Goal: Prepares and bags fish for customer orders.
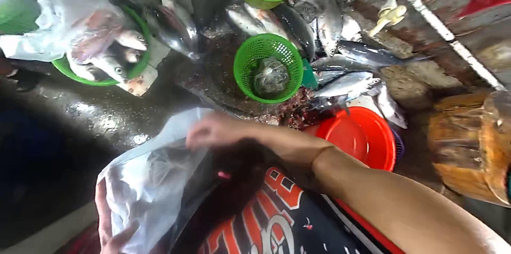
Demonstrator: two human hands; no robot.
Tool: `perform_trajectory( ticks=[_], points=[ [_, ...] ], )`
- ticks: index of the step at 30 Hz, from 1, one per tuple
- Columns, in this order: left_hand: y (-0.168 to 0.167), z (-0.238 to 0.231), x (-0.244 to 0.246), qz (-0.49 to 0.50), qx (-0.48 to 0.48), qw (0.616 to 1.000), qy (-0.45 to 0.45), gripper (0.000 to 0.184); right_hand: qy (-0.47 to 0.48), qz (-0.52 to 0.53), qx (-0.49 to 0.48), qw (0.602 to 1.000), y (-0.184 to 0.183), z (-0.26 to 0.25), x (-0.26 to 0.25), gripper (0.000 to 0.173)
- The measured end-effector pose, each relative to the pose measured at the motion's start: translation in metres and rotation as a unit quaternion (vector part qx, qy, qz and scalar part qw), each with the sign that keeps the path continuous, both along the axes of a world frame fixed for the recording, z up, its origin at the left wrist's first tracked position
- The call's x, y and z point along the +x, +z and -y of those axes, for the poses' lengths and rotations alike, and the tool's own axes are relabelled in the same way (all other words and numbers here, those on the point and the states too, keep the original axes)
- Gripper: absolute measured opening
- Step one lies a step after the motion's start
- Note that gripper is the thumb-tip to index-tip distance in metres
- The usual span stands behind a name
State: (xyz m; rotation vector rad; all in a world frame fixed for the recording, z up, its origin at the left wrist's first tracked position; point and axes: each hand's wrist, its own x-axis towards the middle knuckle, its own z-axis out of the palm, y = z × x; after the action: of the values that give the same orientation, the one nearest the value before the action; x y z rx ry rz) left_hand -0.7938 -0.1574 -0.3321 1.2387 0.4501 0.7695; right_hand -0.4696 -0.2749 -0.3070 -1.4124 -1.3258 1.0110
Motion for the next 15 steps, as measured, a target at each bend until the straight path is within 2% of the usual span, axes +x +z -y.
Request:
perform_trajectory(
  ticks=[1, 2, 3, 4, 5, 6, 8, 11, 13, 15],
  points=[
    [0.001, 0.001, 0.007, 0.009, -0.010, 1.000, -0.011, 0.103, -0.117, 0.066, -0.027, 0.991, -0.006, 0.013, 0.043, 0.018],
    [0.003, 0.002, 0.014, 0.010, -0.019, 1.000, -0.020, 0.105, -0.228, 0.172, -0.082, 0.955, -0.020, 0.025, 0.088, 0.027],
    [0.005, 0.003, 0.018, 0.004, -0.029, 0.999, -0.027, 0.106, -0.307, 0.290, -0.171, 0.890, -0.040, 0.039, 0.129, 0.041],
    [0.005, 0.003, 0.022, 0.003, -0.041, 0.999, -0.034, 0.105, -0.346, 0.355, -0.272, 0.825, -0.061, 0.054, 0.160, 0.060],
    [0.002, 0.005, 0.026, 0.009, -0.052, 0.998, -0.033, 0.104, -0.355, 0.376, -0.343, 0.784, -0.080, 0.069, 0.185, 0.072],
    [0.001, 0.009, 0.029, 0.016, -0.068, 0.997, -0.023, 0.102, -0.345, 0.390, -0.390, 0.759, -0.096, 0.081, 0.202, 0.076],
    [0.000, 0.012, 0.023, 0.013, -0.075, 0.997, -0.016, 0.099, -0.318, 0.429, -0.406, 0.742, -0.114, 0.096, 0.207, 0.066],
    [0.001, 0.014, 0.012, 0.027, -0.103, 0.994, -0.010, 0.098, -0.318, 0.445, -0.383, 0.745, -0.112, 0.098, 0.200, 0.047],
    [0.002, 0.018, 0.014, 0.044, -0.131, 0.990, 0.009, 0.098, -0.351, 0.401, -0.367, 0.762, -0.089, 0.092, 0.193, 0.043],
    [0.001, 0.021, 0.021, 0.065, -0.147, 0.987, 0.013, 0.098, -0.384, 0.370, -0.307, 0.788, -0.052, 0.087, 0.171, 0.033]
  ],
)
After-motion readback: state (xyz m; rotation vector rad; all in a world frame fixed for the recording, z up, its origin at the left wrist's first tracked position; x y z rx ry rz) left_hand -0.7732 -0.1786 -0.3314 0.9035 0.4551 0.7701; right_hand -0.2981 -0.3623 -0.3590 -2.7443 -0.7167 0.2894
